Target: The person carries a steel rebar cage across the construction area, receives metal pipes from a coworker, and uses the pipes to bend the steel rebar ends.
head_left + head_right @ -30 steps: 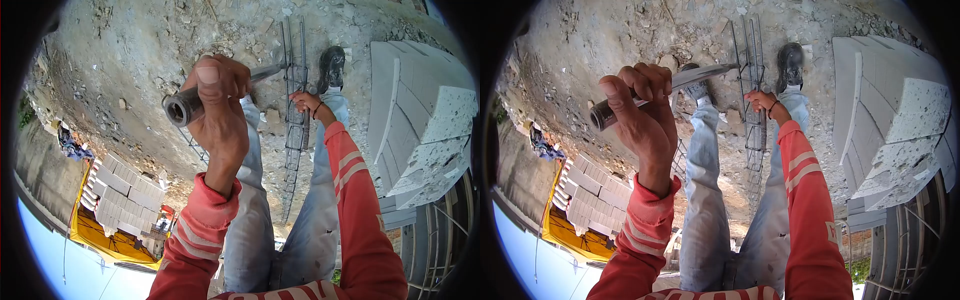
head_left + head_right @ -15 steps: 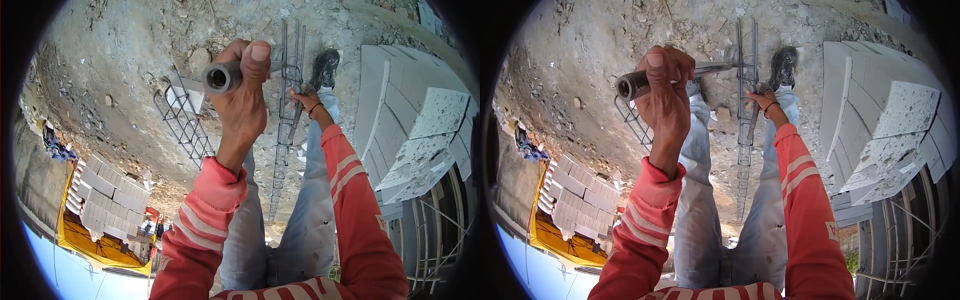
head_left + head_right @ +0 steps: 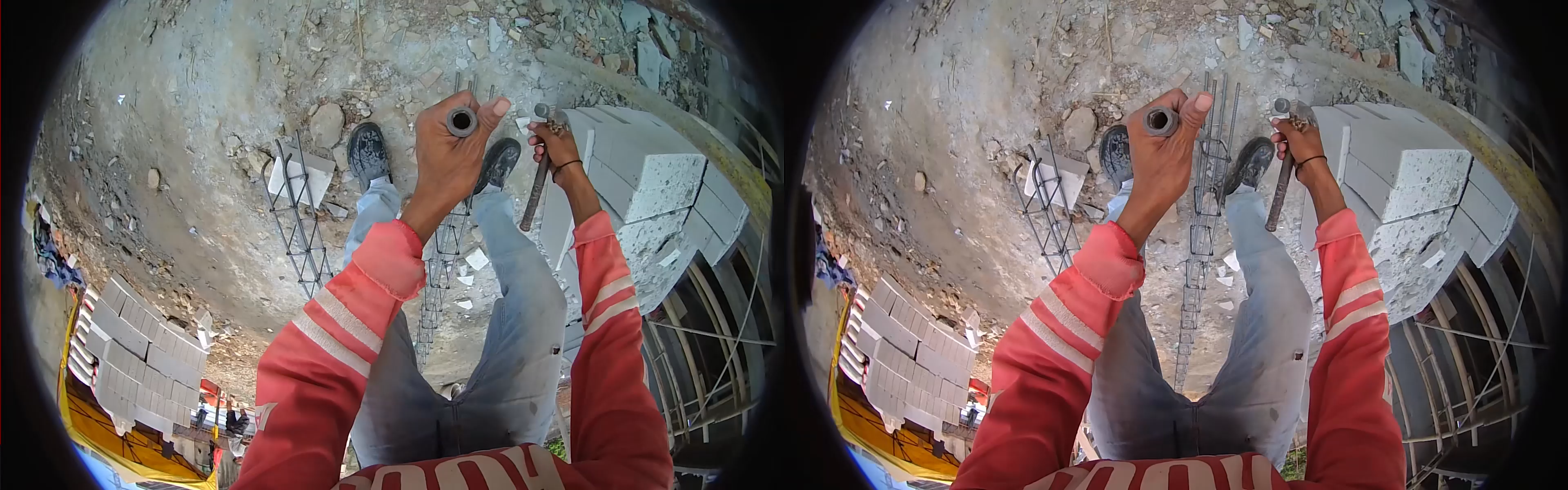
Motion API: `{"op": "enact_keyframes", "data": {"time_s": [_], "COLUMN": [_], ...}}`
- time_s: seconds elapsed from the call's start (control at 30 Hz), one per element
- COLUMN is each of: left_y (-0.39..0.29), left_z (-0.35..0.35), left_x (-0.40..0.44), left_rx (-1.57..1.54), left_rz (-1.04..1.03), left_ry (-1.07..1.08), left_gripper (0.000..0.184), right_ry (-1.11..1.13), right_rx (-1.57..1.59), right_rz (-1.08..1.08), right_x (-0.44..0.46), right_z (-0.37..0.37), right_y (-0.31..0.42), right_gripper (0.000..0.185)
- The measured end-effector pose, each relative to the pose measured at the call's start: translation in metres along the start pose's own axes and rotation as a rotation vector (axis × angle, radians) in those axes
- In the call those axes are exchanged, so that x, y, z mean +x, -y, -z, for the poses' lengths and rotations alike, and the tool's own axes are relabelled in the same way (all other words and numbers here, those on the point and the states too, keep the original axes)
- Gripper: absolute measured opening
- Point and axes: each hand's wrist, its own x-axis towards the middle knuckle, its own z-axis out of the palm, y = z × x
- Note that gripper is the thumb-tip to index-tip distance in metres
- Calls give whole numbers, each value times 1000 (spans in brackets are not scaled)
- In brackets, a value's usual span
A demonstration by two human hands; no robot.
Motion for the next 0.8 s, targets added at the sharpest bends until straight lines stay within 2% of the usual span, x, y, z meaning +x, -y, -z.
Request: {"op": "enact_keyframes", "data": {"time_s": [0.13, 0.3, 0.37, 0.43, 0.47, 0.57, 0.7, 0.73, 0.8], "left_y": [0, 9, 9, 9, 7, 1, 4, 7, 14], "left_z": [-1, -7, -9, -10, -6, -18, -34, -36, -37], "left_x": [1, -4, -1, 0, -1, -5, -39, -46, -53], "left_rx": [15, -2, 57, 31, 76, 69, 87, 95, -88], "left_rz": [-6, 22, -23, 30, 61, 48, -90, -114, -336], "left_ry": [-6, -126, -125, -132, -62, -82, -90, -79, -41], "left_gripper": [52, 53, 52, 51, 43, 44, 45, 45, 40], "right_ry": [49, 103, 136, 164, 191, 242, 258, 259, 250], "right_rx": [-70, -97, -143, -155, -222, -303, -284, -297, -307], "right_rz": [82, 222, 273, 322, 367, 447, 541, 621, 745], "right_x": [11, 18, 34, 60, 67, 80, 87, 88, 92], "right_z": [-5, -26, -32, -32, -31, -29, -37, -39, -41], "right_y": [43, 69, 76, 80, 85, 104, 133, 141, 152], "right_gripper": [23, 29, 29, 30, 30, 33, 33, 33, 34]}}
